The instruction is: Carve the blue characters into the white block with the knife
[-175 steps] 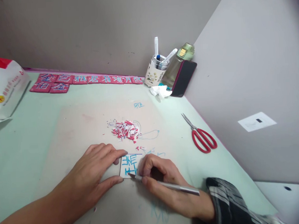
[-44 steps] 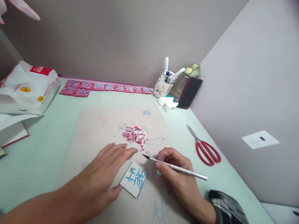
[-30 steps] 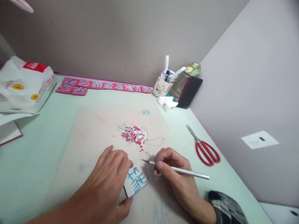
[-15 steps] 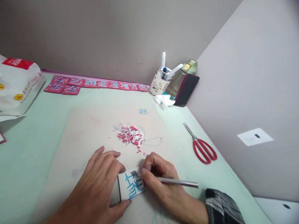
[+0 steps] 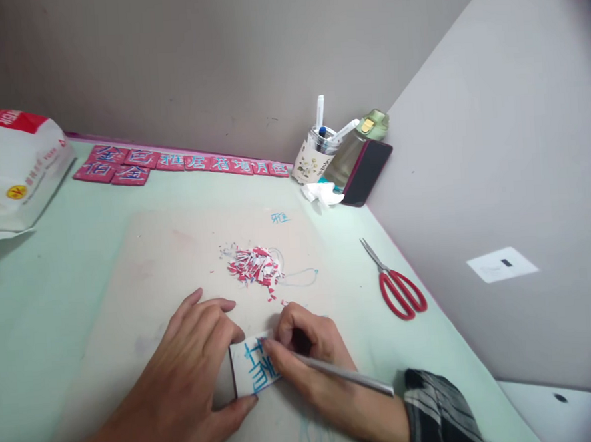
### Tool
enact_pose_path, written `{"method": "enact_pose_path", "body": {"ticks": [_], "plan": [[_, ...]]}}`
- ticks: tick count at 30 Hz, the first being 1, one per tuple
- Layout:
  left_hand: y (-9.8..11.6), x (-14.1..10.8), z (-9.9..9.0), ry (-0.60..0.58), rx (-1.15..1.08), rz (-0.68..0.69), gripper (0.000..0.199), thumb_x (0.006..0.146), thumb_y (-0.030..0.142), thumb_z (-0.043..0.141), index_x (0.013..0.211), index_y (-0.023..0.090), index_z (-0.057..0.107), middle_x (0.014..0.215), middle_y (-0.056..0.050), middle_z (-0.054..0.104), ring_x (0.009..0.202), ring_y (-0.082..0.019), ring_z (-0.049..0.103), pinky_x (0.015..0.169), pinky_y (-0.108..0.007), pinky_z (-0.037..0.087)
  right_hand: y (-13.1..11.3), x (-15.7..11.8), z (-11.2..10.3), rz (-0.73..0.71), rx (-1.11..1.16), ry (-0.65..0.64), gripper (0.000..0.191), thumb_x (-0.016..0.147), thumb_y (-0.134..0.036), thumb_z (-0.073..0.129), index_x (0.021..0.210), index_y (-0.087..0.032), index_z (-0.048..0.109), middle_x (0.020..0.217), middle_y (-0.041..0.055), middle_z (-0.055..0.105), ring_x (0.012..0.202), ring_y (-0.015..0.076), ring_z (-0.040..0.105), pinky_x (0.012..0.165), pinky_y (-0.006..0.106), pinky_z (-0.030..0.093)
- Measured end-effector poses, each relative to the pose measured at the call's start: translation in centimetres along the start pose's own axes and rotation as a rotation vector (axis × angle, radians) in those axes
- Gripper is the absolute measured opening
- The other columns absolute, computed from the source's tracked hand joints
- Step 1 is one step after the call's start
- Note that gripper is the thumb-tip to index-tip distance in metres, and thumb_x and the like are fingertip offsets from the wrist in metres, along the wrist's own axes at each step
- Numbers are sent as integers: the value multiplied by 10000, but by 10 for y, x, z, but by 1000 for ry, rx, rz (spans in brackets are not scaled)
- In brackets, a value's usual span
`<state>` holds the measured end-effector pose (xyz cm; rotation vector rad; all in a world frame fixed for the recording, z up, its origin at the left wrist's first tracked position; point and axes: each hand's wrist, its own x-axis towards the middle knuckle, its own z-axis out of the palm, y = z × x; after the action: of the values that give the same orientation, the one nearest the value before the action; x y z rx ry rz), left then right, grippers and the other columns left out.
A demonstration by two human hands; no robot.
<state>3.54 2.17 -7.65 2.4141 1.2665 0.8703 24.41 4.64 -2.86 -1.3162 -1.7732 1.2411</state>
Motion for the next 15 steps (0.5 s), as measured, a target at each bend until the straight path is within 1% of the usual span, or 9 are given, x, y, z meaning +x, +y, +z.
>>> {"method": "enact_pose_path", "body": {"ticks": [3,7,9,15], "plan": [[-1,1,1,2,2,17,400,733,197,725,1034,256,468,1024,-12,598,1241,-301,549,1241,-507,210,1,0,1,23,21,-2,272,905,-247,601,702,-234,420,646,-64,425,595,112,361,543,250,297],[0,3,2,28,-5,12,394,729,195,710,1032,251,464,1024,-20,591,1243,-303,545,1242,-508,212,8,1,3,25,95,28,288,933,-286,608,712,-237,430,656,-58,454,614,120,384,559,253,323],[0,3,1,27,4,17,398,731,198,711,1037,251,463,1029,-22,597,1244,-302,547,1244,-503,206,10,2,3,25,95,27,286,936,-286,606,716,-237,430,659,-59,458,616,120,385,563,255,326],[-1,2,-1,3,34,38,400,744,213,726,1043,256,464,1035,-18,624,1244,-298,559,1244,-495,204,-3,4,1,29,-4,-7,243,902,-239,562,712,-236,410,654,-67,423,599,114,356,552,258,300]]}}
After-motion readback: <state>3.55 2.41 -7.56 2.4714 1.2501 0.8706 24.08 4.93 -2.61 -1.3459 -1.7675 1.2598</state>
